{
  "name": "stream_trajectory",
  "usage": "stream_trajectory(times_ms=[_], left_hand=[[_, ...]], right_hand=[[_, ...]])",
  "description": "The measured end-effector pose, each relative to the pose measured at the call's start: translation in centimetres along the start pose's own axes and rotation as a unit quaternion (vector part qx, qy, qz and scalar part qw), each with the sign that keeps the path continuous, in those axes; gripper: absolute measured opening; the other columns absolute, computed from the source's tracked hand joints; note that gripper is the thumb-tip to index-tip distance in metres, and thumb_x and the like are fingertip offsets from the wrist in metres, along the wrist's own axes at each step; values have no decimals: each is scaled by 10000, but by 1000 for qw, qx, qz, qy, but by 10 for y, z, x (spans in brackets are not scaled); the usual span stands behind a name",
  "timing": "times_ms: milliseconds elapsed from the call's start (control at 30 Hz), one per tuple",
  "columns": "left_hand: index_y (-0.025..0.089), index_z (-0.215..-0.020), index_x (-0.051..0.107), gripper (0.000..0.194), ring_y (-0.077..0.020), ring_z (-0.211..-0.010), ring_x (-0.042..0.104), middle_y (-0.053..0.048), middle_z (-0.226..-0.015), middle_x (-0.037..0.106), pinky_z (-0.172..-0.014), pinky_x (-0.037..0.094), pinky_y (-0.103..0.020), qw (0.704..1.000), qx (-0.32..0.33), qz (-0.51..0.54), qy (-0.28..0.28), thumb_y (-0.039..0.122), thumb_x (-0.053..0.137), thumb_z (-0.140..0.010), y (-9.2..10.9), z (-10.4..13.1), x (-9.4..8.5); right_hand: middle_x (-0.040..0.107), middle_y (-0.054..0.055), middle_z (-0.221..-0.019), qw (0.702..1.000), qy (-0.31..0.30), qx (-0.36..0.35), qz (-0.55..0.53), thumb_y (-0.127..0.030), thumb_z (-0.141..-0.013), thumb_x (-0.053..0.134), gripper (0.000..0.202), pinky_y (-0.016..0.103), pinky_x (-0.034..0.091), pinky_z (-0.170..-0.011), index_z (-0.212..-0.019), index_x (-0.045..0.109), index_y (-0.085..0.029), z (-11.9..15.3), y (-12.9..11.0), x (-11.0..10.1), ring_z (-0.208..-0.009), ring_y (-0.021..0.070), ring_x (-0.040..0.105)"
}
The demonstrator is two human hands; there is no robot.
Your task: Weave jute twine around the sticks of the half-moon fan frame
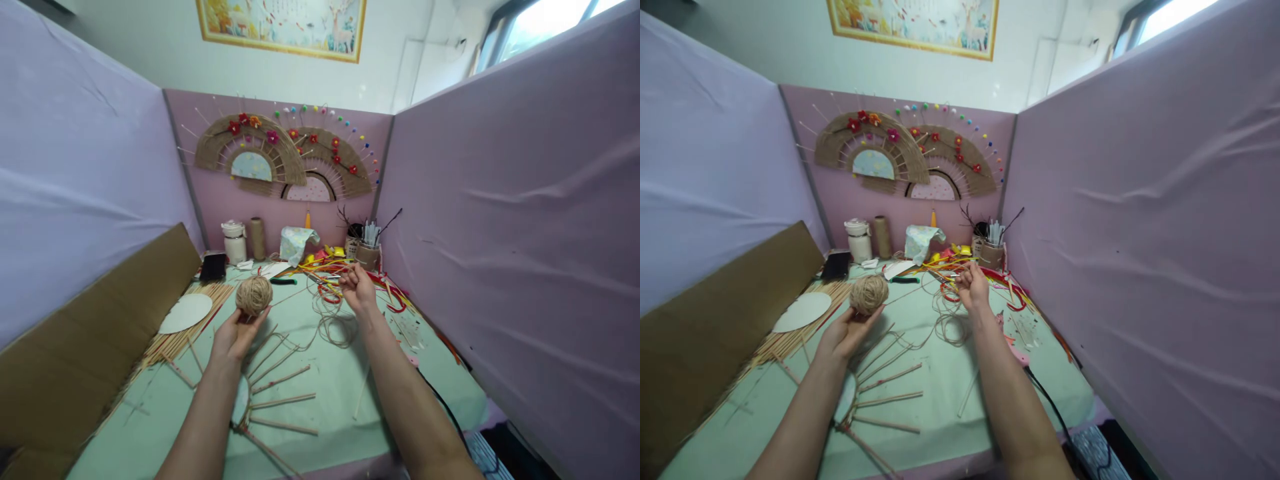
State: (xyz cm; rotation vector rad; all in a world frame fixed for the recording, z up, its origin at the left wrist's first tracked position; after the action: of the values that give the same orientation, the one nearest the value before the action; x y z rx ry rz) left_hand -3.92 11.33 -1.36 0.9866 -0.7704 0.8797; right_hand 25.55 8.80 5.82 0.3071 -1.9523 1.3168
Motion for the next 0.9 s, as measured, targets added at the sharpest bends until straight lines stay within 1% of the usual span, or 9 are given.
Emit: stream_trajectory(times_ms=[167,233,333,433,500,667,733,833,900], left_hand=[[157,-1016,587,248,-279,-1119,548,-121,-1134,622,-842,480,-580,999,12,-41,-7,113,388,-875,7,5,1],[168,-961,605,226,-267,-1089,567,-95,-1106,636,-858,470,-575,999,17,-47,12,124,402,-872,10,6,-1],[179,-948,621,252,-213,-1021,603,-87,-1064,649,-822,526,-440,997,45,-18,52,109,390,-875,18,5,-8],[199,-987,622,293,-173,-943,629,-80,-1031,660,-736,554,-329,994,87,32,58,108,362,-889,28,3,-11],[201,-994,620,288,-166,-895,637,-74,-1008,666,-710,559,-317,992,110,51,48,122,360,-897,34,3,-11],[182,-957,622,261,-155,-855,633,-73,-985,662,-725,562,-317,988,135,66,35,89,394,-873,36,6,-8],[184,-939,623,267,-158,-866,632,-75,-983,659,-733,563,-326,989,130,67,31,73,393,-864,33,6,-6],[179,-922,621,263,-165,-884,630,-80,-977,655,-737,563,-331,991,117,63,20,75,386,-865,29,5,-3],[165,-911,619,254,-172,-895,628,-87,-969,652,-739,561,-332,992,108,60,9,81,383,-867,27,5,-1]], right_hand=[[211,-115,-428,999,-35,-42,0,-312,-905,444,234,175,354,-435,-703,471,-197,-44,-39,41,-352,59,216],[207,-120,-428,996,9,-83,18,-315,-911,418,223,169,360,-432,-729,473,-198,-69,-64,47,-344,58,227],[215,-122,-447,977,117,-170,51,-334,-921,349,245,161,341,-430,-727,435,-211,-98,-101,38,-345,61,236],[255,-110,-470,931,182,-218,228,-367,-927,226,330,171,325,-447,-746,453,-211,-107,-110,29,-371,69,264],[364,-81,-492,867,61,-172,464,-343,-920,163,405,191,346,-499,-774,506,-186,-108,-79,44,-427,75,343],[595,25,-576,804,-129,-74,575,-264,-709,628,178,270,409,-671,-580,588,-148,-65,27,50,-660,162,561],[665,66,-753,784,-179,-64,590,-189,-613,714,92,314,404,-811,-655,637,-161,-47,57,62,-868,226,588],[624,94,-1118,765,-255,-66,588,-194,-534,775,415,365,329,-978,-934,665,-195,-25,90,94,-1107,262,509],[522,107,-1284,734,-382,-48,559,-255,-557,767,623,390,297,-1024,-1149,581,-198,-2,118,124,-1199,266,443]])
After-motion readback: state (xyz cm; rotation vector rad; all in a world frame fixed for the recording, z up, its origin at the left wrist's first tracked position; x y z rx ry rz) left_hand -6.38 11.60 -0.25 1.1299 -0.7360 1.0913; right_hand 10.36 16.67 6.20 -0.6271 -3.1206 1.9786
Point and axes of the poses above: each hand's wrist, its own z-axis away from the middle knuckle, its own x-axis out of the palm, y = z × x, the point moved 8 cm from there along -z, towards the middle knuckle
